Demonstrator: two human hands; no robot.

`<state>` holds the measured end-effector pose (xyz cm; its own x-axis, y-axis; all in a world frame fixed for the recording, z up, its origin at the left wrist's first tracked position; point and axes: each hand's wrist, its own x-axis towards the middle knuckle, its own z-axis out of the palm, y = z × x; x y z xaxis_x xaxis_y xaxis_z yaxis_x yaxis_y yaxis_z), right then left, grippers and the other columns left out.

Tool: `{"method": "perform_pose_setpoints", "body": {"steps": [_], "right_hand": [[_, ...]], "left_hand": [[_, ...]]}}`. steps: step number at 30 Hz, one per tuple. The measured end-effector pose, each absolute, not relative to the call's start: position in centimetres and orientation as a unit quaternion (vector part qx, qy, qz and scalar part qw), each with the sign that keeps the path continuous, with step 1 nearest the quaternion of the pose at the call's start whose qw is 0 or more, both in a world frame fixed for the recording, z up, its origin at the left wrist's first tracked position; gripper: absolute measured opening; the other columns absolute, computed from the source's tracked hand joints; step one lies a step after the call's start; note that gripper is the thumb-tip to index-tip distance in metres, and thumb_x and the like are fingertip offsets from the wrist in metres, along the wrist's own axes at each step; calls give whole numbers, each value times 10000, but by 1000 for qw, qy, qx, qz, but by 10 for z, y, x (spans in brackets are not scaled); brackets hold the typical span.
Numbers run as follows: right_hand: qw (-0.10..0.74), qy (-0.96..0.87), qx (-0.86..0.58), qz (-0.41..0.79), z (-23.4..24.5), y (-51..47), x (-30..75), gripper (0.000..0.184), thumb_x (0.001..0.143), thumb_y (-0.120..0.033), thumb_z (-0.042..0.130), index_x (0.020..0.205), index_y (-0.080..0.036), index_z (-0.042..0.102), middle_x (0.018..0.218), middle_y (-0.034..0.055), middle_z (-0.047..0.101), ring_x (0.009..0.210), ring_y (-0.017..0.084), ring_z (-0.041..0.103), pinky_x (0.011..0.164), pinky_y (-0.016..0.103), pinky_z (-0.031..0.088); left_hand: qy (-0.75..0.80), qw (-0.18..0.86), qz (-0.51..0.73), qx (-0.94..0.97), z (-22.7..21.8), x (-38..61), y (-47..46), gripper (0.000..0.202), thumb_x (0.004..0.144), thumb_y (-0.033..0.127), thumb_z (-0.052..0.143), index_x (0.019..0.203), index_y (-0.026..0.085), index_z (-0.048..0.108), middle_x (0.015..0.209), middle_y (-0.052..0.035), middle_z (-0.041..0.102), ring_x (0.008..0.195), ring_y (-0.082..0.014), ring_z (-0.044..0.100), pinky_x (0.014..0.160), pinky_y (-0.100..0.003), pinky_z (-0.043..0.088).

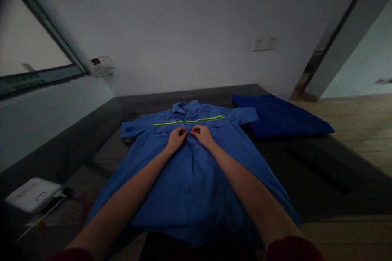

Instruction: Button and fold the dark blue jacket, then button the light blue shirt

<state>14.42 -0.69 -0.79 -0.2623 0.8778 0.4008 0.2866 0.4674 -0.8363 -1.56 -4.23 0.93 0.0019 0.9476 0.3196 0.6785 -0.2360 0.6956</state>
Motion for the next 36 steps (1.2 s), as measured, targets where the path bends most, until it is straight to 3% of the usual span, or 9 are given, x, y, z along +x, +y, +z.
{"method": "perform_pose_setpoints", "body": {"steps": [11, 15, 18, 21, 24, 28, 36], "right_hand": [[435, -740, -414, 304, -9, -6, 143, 59, 762, -210, 650, 749, -158, 674, 718, 30, 689, 672, 154, 617, 647, 252, 459], [375, -780, -445, 229, -4, -12, 142, 93, 820, -198, 611, 803, -150, 689, 798, 48, 693, 746, 158, 617, 713, 265, 460], [323, -818, -457, 131, -1, -21, 143, 164, 878, -220, 554, 929, -157, 697, 974, 81, 687, 938, 183, 600, 856, 300, 443], [253, -839, -476, 67, 1, -28, 147, 319, 922, -290, 497, 1193, -169, 614, 1269, 109, 591, 1184, 213, 502, 994, 358, 380], [169, -847, -503, 44, 1, -31, 150, 432, 954, -373, 420, 1339, -195, 500, 1433, 105, 445, 1328, 247, 370, 1062, 459, 304], [120, -851, -510, 38, 4, -29, 153, 464, 973, -418, 335, 1394, -246, 430, 1490, 68, 360, 1378, 261, 290, 1071, 513, 272], [83, -843, -529, 58, 4, -6, 151, 512, 975, -438, 285, 1453, -258, 321, 1537, 45, 257, 1413, 248, 197, 1089, 507, 249]], "left_hand": [[601, 150, 314, 719, 10, -17, -42, 226, 885, 289, 481, 756, 158, 612, 676, 0, 601, 665, -137, 545, 626, -228, 376], [620, 78, 269, 733, 11, -16, -47, 200, 896, 298, 482, 857, 169, 629, 871, -46, 658, 851, -177, 585, 769, -275, 424], [625, 14, 246, 740, 11, -18, -53, 247, 928, 319, 427, 1022, 200, 622, 1122, -73, 640, 1067, -211, 545, 920, -345, 407], [629, 18, 203, 751, 11, -24, -58, 345, 959, 273, 322, 1223, 243, 542, 1307, -54, 571, 1232, -207, 466, 1044, -434, 333], [630, 26, 146, 762, 11, -29, -60, 419, 953, 258, 305, 1348, 280, 443, 1441, -28, 449, 1361, -215, 332, 1106, -540, 224], [635, 27, 105, 765, 9, -32, -55, 458, 952, 332, 302, 1401, 297, 386, 1508, -18, 338, 1403, -241, 255, 1109, -579, 201], [638, 23, 94, 764, 4, -37, -32, 491, 947, 376, 283, 1431, 313, 338, 1527, -6, 295, 1418, -241, 217, 1114, -562, 209]]}}
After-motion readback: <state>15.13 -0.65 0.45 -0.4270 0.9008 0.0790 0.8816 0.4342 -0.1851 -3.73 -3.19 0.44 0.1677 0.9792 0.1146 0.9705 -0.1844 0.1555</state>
